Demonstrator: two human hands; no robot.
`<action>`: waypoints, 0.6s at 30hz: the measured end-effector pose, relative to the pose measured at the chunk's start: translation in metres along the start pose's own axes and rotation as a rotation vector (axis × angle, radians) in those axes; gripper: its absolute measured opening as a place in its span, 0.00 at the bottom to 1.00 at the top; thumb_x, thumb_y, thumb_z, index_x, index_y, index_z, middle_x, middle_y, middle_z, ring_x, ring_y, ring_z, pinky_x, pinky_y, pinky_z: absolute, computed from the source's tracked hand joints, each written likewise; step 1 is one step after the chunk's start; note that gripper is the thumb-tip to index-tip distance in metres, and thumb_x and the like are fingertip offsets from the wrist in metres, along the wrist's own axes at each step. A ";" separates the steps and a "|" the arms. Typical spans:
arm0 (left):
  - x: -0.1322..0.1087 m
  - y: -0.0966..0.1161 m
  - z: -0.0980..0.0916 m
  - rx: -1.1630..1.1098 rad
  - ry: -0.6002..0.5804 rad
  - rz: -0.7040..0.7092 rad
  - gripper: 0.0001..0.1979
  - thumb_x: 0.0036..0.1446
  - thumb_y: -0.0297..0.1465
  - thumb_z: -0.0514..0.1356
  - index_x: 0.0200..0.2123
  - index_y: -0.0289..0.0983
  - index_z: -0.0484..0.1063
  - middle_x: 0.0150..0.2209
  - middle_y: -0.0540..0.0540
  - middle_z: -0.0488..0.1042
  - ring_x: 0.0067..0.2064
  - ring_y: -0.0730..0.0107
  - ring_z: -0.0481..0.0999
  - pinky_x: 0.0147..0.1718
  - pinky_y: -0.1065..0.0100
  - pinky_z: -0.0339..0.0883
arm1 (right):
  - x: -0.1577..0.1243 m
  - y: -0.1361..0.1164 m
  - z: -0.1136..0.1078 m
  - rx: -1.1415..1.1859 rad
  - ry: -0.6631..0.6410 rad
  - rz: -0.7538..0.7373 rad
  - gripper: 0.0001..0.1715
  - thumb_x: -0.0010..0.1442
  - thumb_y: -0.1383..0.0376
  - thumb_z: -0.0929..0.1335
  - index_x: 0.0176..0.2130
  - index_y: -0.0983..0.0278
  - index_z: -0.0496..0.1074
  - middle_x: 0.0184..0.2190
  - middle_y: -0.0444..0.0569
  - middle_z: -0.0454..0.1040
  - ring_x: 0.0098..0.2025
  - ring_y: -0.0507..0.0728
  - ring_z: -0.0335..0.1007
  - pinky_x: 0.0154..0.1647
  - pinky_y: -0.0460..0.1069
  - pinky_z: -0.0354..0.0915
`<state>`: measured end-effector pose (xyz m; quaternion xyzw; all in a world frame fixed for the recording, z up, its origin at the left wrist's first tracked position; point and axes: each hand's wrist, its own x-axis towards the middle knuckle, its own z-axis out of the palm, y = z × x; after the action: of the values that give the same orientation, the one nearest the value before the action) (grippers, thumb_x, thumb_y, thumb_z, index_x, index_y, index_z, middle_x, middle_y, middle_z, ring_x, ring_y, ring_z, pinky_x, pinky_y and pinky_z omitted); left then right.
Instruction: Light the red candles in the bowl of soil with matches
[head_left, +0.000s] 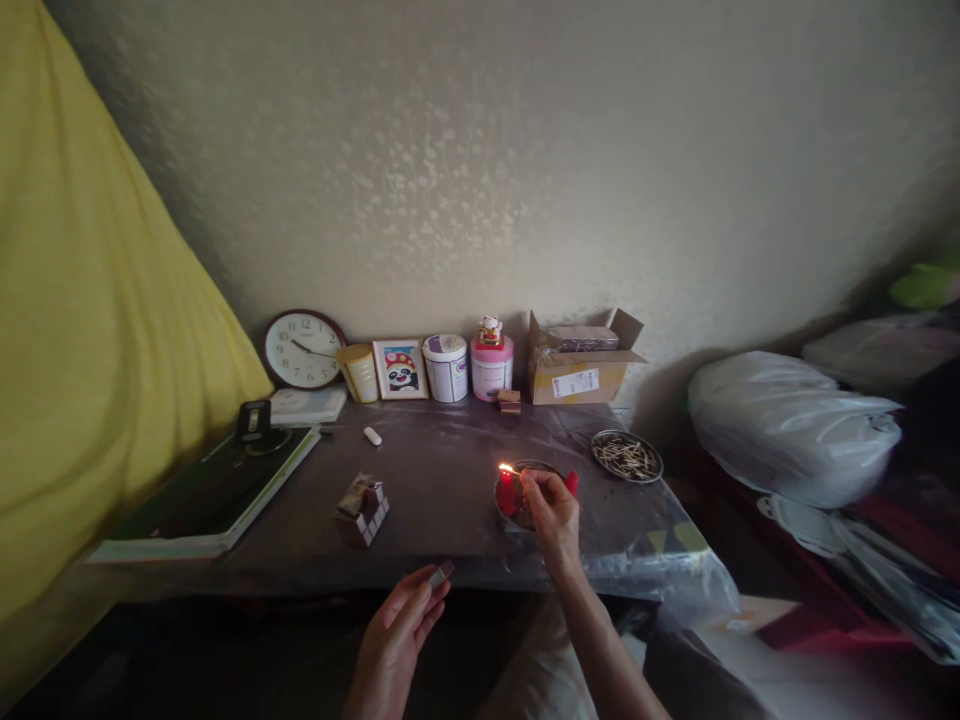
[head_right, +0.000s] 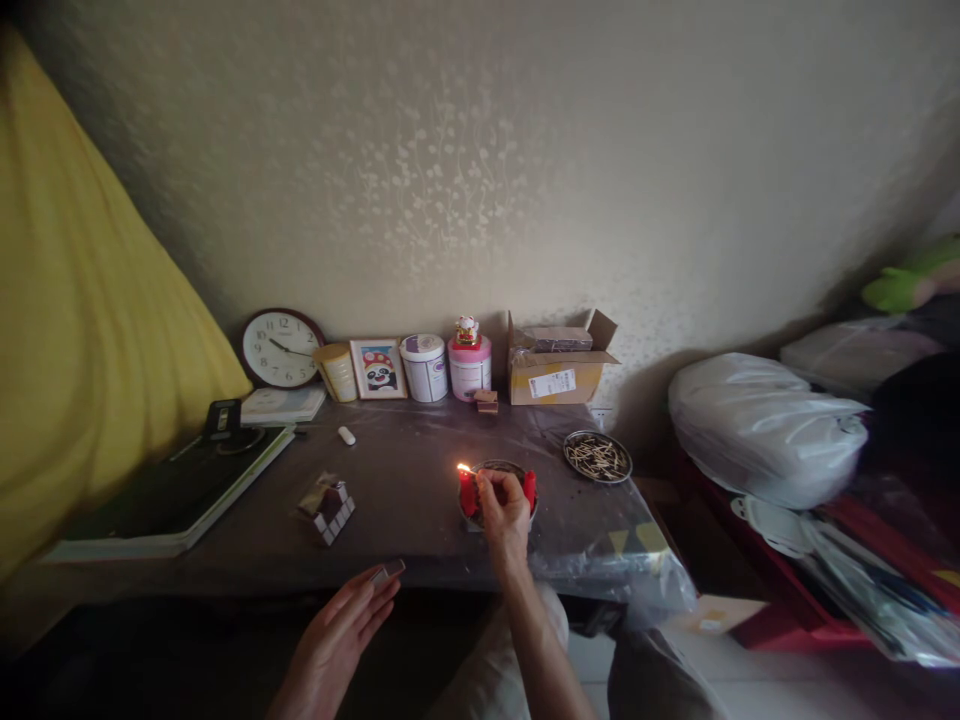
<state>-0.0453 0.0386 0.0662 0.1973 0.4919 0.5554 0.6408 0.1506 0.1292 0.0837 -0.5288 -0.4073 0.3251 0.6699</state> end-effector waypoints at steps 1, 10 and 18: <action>0.000 0.000 0.000 -0.003 0.002 -0.004 0.25 0.29 0.43 0.75 0.32 0.35 0.81 0.38 0.40 0.83 0.45 0.54 0.79 0.47 0.60 0.68 | 0.000 0.000 0.000 -0.002 0.001 0.000 0.16 0.50 0.51 0.71 0.29 0.62 0.74 0.24 0.44 0.75 0.26 0.53 0.69 0.29 0.48 0.67; 0.002 -0.001 0.000 -0.025 0.015 -0.027 0.25 0.27 0.42 0.75 0.31 0.36 0.81 0.37 0.41 0.83 0.43 0.57 0.79 0.46 0.62 0.68 | 0.000 0.000 0.000 -0.035 0.015 0.001 0.16 0.51 0.52 0.70 0.30 0.63 0.74 0.25 0.45 0.75 0.26 0.54 0.68 0.28 0.48 0.66; 0.001 -0.001 0.000 -0.023 -0.002 -0.002 0.25 0.29 0.42 0.75 0.33 0.35 0.81 0.39 0.40 0.83 0.43 0.56 0.79 0.46 0.61 0.69 | 0.000 -0.002 0.001 -0.077 0.041 -0.036 0.17 0.50 0.52 0.70 0.28 0.63 0.75 0.24 0.45 0.76 0.26 0.54 0.69 0.28 0.48 0.67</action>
<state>-0.0450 0.0391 0.0651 0.1899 0.4852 0.5601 0.6440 0.1498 0.1293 0.0856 -0.5534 -0.4152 0.2859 0.6631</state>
